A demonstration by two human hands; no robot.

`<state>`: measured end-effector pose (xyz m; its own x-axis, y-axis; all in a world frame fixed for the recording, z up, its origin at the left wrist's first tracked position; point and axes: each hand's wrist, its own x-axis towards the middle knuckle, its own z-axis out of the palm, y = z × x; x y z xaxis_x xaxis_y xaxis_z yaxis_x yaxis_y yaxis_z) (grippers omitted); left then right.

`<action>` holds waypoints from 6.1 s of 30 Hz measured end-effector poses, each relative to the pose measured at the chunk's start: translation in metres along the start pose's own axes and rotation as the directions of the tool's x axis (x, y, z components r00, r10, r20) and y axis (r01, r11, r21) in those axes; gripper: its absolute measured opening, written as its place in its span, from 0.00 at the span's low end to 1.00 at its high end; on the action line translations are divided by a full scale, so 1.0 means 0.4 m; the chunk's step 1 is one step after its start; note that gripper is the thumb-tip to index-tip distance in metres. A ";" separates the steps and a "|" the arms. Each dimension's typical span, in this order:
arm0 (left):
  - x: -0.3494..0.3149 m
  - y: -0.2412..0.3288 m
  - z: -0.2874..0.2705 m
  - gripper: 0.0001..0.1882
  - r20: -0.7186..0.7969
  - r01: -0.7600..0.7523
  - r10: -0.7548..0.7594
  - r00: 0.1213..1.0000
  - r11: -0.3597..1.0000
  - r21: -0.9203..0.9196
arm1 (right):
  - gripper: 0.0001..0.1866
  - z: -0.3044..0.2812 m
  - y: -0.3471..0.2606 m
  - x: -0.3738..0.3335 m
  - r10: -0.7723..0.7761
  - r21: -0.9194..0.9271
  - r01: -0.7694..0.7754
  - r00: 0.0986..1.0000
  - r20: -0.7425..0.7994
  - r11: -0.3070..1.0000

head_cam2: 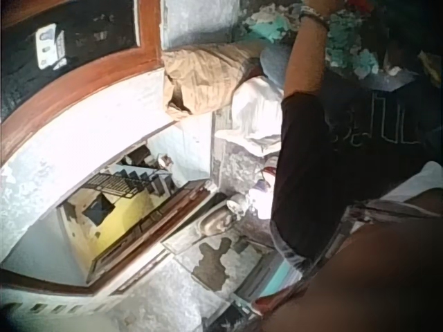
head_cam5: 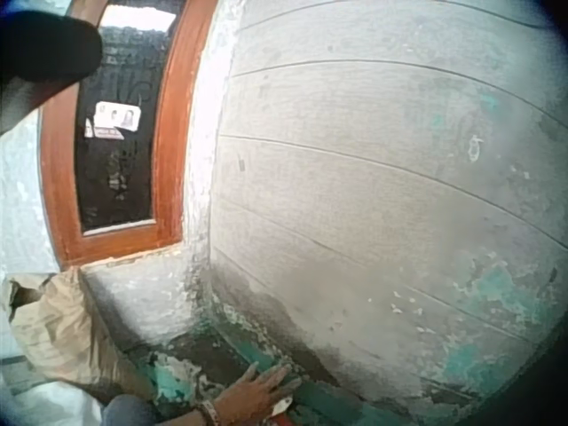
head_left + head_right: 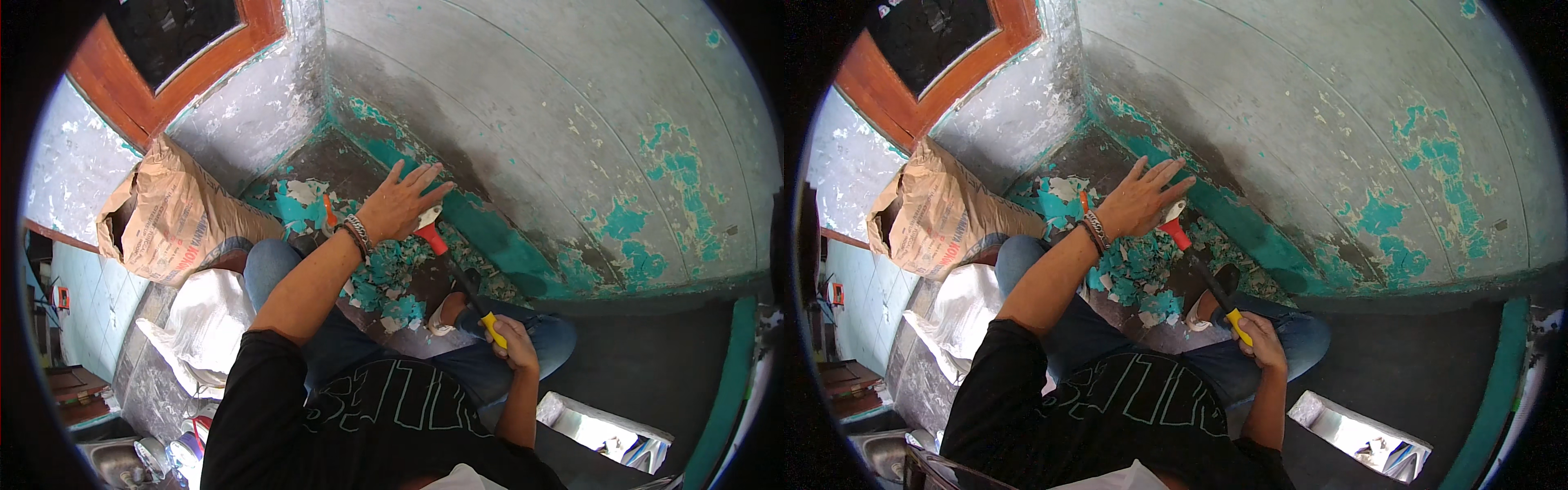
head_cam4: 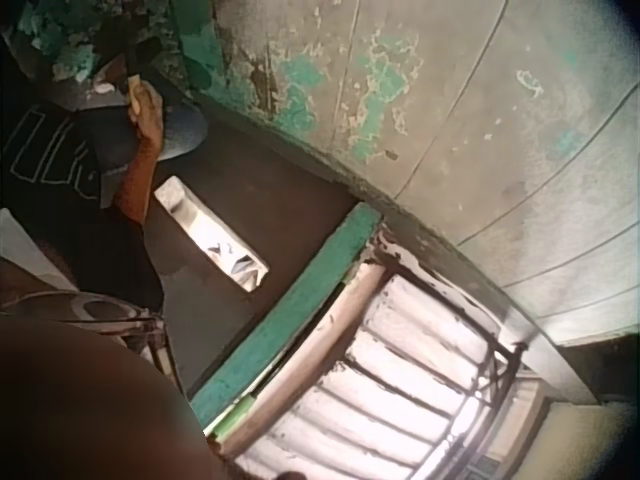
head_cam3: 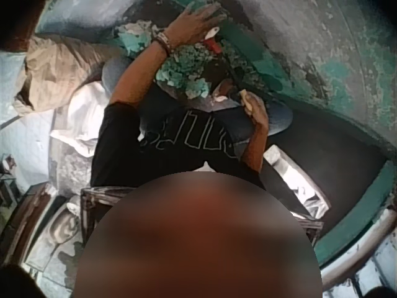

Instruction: The person scrapes old paint and plaster from a wall and floor corner using a scraper and a hammer.

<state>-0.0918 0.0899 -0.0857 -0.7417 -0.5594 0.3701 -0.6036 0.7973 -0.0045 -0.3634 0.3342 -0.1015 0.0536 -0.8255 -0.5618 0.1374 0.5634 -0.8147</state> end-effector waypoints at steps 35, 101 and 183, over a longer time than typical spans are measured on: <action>0.039 -0.016 -0.041 0.55 0.094 0.016 -0.022 0.995 0.998 0.067 | 0.13 -0.161 -0.230 0.080 -0.147 -0.494 0.129 0.989 0.004 0.860; 0.000 -0.030 0.034 0.30 0.133 0.254 -0.235 0.963 0.956 -0.146 | 0.19 -0.073 -0.252 0.066 -0.647 -0.932 0.209 0.762 -0.035 0.297; -0.031 0.070 0.037 0.12 0.818 0.289 -0.107 0.564 0.954 -0.074 | 0.16 -0.121 -0.214 0.110 -0.619 -0.781 0.299 0.773 -0.139 0.548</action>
<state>-0.1037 0.1157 -0.1041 -0.5934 -0.5868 -0.5509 -0.7687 0.6160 0.1719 -0.4209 0.2513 -0.0635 -0.1809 -0.9822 0.0499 -0.6814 0.0886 -0.7265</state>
